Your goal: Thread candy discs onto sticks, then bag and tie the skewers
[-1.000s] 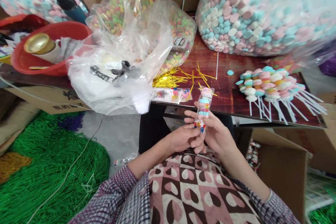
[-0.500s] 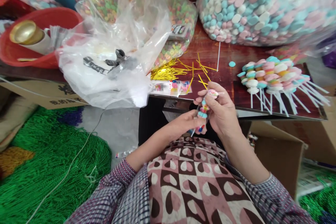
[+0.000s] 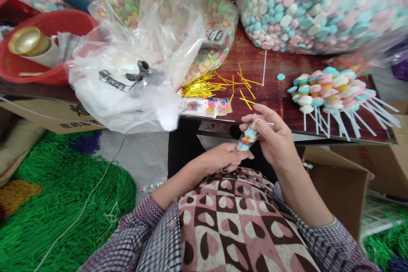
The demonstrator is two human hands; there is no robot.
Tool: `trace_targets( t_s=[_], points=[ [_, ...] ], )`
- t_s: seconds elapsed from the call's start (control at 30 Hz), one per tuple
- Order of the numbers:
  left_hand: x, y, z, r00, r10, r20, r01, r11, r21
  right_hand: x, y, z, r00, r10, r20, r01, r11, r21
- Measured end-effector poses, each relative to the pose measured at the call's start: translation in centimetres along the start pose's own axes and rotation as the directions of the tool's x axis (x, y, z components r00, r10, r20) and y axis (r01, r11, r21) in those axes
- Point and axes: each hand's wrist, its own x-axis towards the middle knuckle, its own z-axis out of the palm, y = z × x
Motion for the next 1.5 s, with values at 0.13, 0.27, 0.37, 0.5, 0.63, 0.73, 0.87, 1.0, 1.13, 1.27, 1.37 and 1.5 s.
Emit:
trace_targets(
  t_s=[0.13,0.27,0.37,0.5,0.63,0.73,0.87,1.0,1.13,1.27,1.37,1.5],
  points=[
    [-0.4,0.1,0.3,0.976,-0.019,0.216,0.060,0.981,-0.183,-0.4,-1.4,-0.3,0.966,0.130,0.225,-0.163,0.978,0.132],
    [0.1,0.2,0.6,0.983,0.047,0.177,-0.036,0.997,-0.066,-0.6,-0.6,0.2,0.979,0.134,0.155,-0.156,0.978,0.135],
    [0.6,0.5,0.5,0.952,0.224,-0.209,-0.144,0.930,0.339,-0.3,0.3,0.8,0.997,0.039,-0.067,-0.032,0.994,0.109],
    [0.4,0.8,0.4,0.878,0.319,-0.357,-0.115,0.864,0.491,-0.3,0.0,0.7,0.993,-0.028,-0.113,0.040,0.994,0.101],
    [-0.2,0.4,0.4,0.992,0.085,0.096,-0.080,0.996,-0.049,-0.3,-1.3,-0.3,0.985,0.070,0.159,-0.094,0.984,0.149],
    [0.0,0.2,0.5,0.994,0.103,0.048,-0.100,0.993,-0.065,0.0,-1.2,0.1,0.994,0.069,0.085,-0.080,0.989,0.125],
    [0.3,0.8,0.1,0.843,0.370,-0.390,-0.176,0.876,0.449,0.6,-0.6,1.0,0.991,-0.038,-0.125,0.037,0.999,-0.011],
    [0.0,1.4,-1.0,0.816,0.383,-0.433,-0.259,0.912,0.319,2.7,-1.5,-0.7,0.996,-0.078,0.037,0.086,0.935,-0.343],
    [-0.5,2.3,-2.3,0.823,0.308,-0.477,-0.420,0.896,-0.146,5.9,-2.0,-3.6,0.974,-0.222,0.050,0.147,0.444,-0.884],
    [-0.7,3.1,-2.8,0.827,0.272,-0.491,-0.445,0.851,-0.279,7.5,-1.3,-3.8,0.983,-0.145,0.117,0.100,-0.120,-0.988],
    [-0.7,3.2,-2.7,0.834,0.270,-0.481,-0.442,0.849,-0.290,7.8,-1.0,-2.6,0.988,-0.098,0.121,0.087,-0.295,-0.951],
    [-0.5,3.1,-2.4,0.834,0.255,-0.489,-0.435,0.849,-0.300,8.5,-1.5,-1.6,0.993,-0.011,0.116,0.103,-0.383,-0.918]
  ],
)
